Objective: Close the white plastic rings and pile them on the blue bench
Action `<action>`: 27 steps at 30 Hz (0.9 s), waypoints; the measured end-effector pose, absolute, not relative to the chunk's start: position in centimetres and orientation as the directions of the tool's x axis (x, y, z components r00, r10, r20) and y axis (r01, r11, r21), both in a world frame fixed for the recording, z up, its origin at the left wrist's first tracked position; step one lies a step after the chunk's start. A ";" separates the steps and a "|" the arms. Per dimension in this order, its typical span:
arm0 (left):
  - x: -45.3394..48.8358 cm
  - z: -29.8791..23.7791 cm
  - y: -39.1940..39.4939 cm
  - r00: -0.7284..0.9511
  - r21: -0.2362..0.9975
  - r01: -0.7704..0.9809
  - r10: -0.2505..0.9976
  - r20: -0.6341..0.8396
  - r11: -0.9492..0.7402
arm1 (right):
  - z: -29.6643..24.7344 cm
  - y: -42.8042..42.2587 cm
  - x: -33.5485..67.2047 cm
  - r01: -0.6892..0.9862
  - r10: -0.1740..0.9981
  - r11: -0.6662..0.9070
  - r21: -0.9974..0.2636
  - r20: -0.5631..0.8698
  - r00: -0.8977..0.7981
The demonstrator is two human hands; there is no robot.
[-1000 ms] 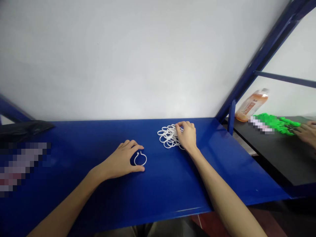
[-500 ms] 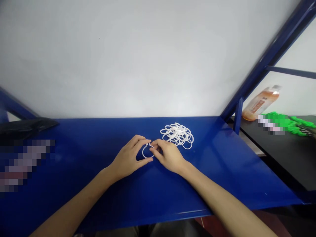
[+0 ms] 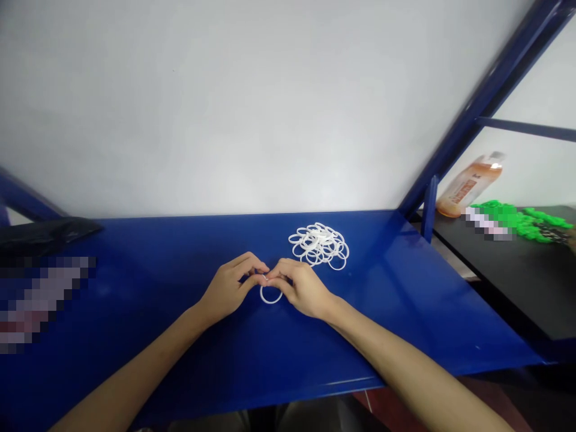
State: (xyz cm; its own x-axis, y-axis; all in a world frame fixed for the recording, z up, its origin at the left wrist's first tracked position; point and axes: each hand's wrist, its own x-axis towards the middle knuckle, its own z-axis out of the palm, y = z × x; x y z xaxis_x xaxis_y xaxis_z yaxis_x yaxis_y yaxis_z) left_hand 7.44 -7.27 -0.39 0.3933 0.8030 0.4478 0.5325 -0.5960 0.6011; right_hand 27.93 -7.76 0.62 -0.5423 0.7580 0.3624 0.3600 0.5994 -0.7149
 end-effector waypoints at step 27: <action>6.1 -2.7 -4.1 0.390 0.425 0.758 0.867 0.311 -0.494 | -0.5 -1.3 35.4 0.831 0.722 0.535 -0.149 0.592 -0.359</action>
State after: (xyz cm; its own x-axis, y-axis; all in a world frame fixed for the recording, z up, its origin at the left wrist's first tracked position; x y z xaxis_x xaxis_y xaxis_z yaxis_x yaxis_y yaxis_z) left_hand 6.14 -4.13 -2.71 0.3904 0.8667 0.3105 0.7583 -0.4940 0.4253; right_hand 35.36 -1.31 -0.47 -0.3588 0.7219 0.5917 0.8312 0.5355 -0.1493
